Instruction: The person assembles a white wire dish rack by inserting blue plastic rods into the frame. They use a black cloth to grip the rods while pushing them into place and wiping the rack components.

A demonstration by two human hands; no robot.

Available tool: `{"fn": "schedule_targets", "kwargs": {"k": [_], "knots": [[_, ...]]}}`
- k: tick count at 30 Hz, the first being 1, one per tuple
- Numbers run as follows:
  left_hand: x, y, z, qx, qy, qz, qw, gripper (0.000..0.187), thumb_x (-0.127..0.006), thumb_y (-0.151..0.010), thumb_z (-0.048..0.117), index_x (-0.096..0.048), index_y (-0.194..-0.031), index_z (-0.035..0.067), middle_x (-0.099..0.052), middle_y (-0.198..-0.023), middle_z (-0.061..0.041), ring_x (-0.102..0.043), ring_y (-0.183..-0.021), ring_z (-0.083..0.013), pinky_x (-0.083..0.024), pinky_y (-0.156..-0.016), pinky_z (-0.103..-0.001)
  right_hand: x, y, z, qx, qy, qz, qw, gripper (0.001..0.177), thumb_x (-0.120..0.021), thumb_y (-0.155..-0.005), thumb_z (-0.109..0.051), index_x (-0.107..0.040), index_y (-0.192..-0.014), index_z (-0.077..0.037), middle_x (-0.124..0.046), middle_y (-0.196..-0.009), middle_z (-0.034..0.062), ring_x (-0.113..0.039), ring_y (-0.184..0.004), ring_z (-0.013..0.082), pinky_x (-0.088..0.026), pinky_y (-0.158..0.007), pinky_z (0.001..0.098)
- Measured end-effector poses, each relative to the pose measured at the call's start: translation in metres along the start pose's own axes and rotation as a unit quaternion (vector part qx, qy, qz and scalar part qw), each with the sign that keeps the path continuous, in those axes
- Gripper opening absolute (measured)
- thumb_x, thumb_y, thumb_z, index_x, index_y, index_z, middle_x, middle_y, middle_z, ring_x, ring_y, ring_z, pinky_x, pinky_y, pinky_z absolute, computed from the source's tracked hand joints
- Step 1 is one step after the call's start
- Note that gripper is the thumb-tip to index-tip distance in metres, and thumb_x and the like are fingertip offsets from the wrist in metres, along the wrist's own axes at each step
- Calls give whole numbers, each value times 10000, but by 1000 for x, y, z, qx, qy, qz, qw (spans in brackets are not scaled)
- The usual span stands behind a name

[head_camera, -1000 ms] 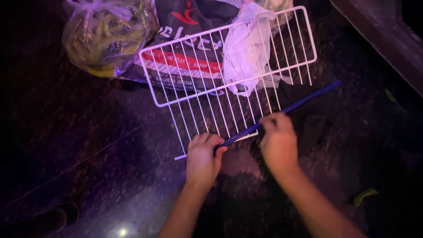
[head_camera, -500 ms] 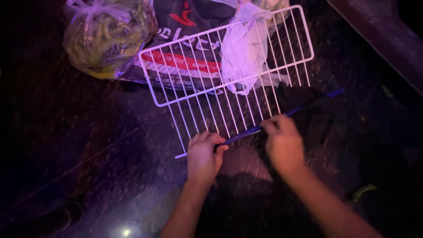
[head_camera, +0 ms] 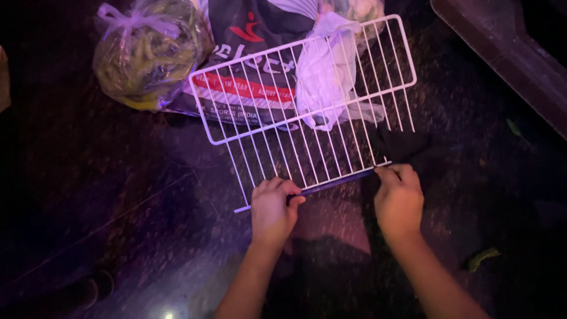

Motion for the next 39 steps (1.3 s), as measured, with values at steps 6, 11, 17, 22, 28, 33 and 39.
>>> {"fn": "schedule_targets", "kwargs": {"k": [6,11,17,22,28,33,39], "knots": [[-4,5,-1,-31,9,28,999,185,-851,-699,172,-737,-837,127,-702,-899,-45,-624,-904,-311,-451,-804,-441,-27,29,-56,39,-29,-6,999,284,-643,-783,29,-763,-1031,-40,-682,-1030,138,-656,-1001,346,-539,-865,442],[11,1,5,-51,-18,-32,998,182,-815,-747,150,-755,-918,126,-682,-932,-64,-612,-945,-311,-457,-832,-440,-36,34,-94,42,-90,-23,995,251,-652,-807,6,-764,-1026,-48,-678,-1006,114,-657,-957,334,-539,-830,428],[40,14,0,-14,-67,-43,997,247,-765,-800,186,-736,-1032,106,-664,-993,-79,-594,-992,-310,-451,-869,-450,-28,31,-78,15,-84,25,996,192,-651,-876,-4,-756,-1024,-67,-673,-1018,121,-656,-993,341,-542,-862,436],[43,23,-12,54,-52,-40,996,202,-747,-803,185,-744,-991,111,-674,-981,-74,-615,-998,-319,-473,-871,-456,-25,34,-79,2,-93,16,996,126,-672,-939,-54,-741,-1044,-47,-659,-1056,129,-648,-1013,342,-537,-876,431],[39,30,-17,81,-20,-24,996,169,-713,-839,112,-742,-1005,97,-670,-1001,-107,-645,-974,-357,-519,-823,-469,-16,32,-88,32,-73,-41,996,276,-724,-841,-141,-707,-1079,-1,-630,-1075,179,-608,-1017,381,-511,-852,448],[35,29,-15,97,-22,-13,995,149,-725,-833,103,-732,-982,96,-669,-974,-108,-655,-974,-353,-528,-823,-468,-33,36,-105,48,-68,-71,994,296,-627,-796,20,-717,-1073,-35,-634,-1079,154,-613,-1056,372,-510,-914,461],[39,25,-14,115,5,-12,993,156,-738,-797,80,-730,-953,87,-673,-961,-110,-659,-978,-349,-530,-830,-463,-18,18,-72,58,-27,-91,994,350,-596,-732,67,-745,-1022,-57,-637,-1102,154,-618,-1073,374,-522,-904,451]]}}
Point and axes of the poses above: each hand's wrist, its own y-axis away from the middle knuckle, its own x-axis out of the back of the hand, z = x × y, the point moved 2 cm from there along -y, towards the middle knuckle
